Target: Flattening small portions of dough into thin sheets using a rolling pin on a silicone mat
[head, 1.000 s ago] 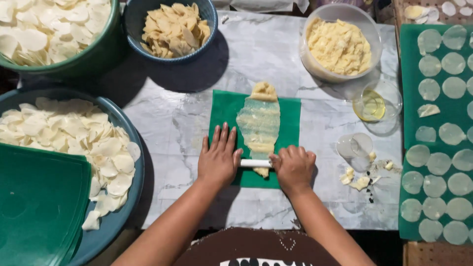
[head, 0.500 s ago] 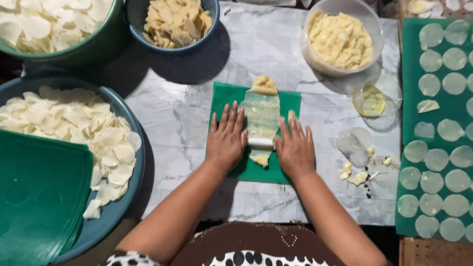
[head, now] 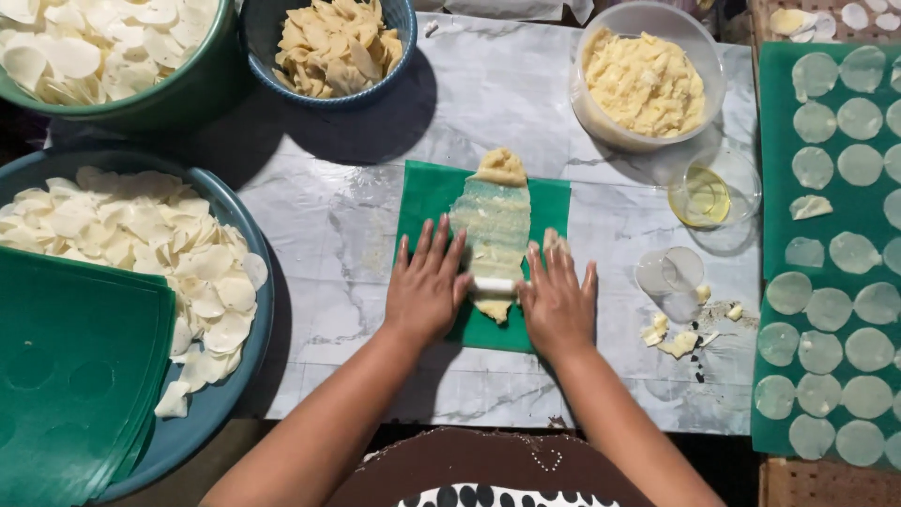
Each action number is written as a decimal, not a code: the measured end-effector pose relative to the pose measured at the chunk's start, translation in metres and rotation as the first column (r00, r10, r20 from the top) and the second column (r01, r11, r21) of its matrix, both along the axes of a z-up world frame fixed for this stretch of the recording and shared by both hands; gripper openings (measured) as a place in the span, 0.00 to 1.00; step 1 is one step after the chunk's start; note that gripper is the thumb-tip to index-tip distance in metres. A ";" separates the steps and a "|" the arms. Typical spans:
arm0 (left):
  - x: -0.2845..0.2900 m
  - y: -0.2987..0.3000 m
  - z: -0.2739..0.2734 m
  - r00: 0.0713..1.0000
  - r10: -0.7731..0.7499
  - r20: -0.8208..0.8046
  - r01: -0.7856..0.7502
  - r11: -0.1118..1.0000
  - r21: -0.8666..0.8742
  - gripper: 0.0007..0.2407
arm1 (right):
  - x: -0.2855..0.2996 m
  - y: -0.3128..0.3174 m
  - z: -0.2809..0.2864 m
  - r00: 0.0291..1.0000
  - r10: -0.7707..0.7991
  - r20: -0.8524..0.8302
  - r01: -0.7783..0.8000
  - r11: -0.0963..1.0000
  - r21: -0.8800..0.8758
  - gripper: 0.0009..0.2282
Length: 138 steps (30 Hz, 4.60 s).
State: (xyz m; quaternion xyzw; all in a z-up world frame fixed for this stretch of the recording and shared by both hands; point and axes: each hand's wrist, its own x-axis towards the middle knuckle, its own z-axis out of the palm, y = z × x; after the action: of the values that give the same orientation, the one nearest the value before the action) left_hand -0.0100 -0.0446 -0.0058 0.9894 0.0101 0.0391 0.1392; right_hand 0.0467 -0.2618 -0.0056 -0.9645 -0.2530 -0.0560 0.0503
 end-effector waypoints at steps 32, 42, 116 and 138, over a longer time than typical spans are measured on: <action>-0.052 -0.038 -0.013 0.983 0.147 -0.111 -0.167 0.964 -0.208 0.50 | 0.048 -0.051 -0.032 0.971 0.219 -0.094 -0.204 0.968 0.146 0.21; -0.041 -0.025 -0.039 0.963 0.049 0.264 -0.059 0.998 0.030 0.26 | 0.021 -0.071 -0.037 0.953 0.300 0.039 -0.302 0.946 0.119 0.19; 0.043 0.004 0.002 0.994 0.047 -0.095 -0.049 0.999 -0.022 0.26 | 0.049 0.003 0.007 0.986 -0.069 -0.152 0.065 0.997 -0.035 0.28; -0.023 0.008 -0.032 0.959 -0.121 0.256 0.136 0.990 -0.041 0.25 | -0.004 -0.042 -0.003 0.976 0.190 -0.108 -0.171 0.972 0.161 0.20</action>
State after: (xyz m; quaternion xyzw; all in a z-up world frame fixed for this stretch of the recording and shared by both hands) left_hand -0.0327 -0.0369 -0.0383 0.9705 -0.0709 0.1554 0.1701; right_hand 0.0424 -0.3035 -0.0089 -0.9326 -0.3311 -0.0108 0.1434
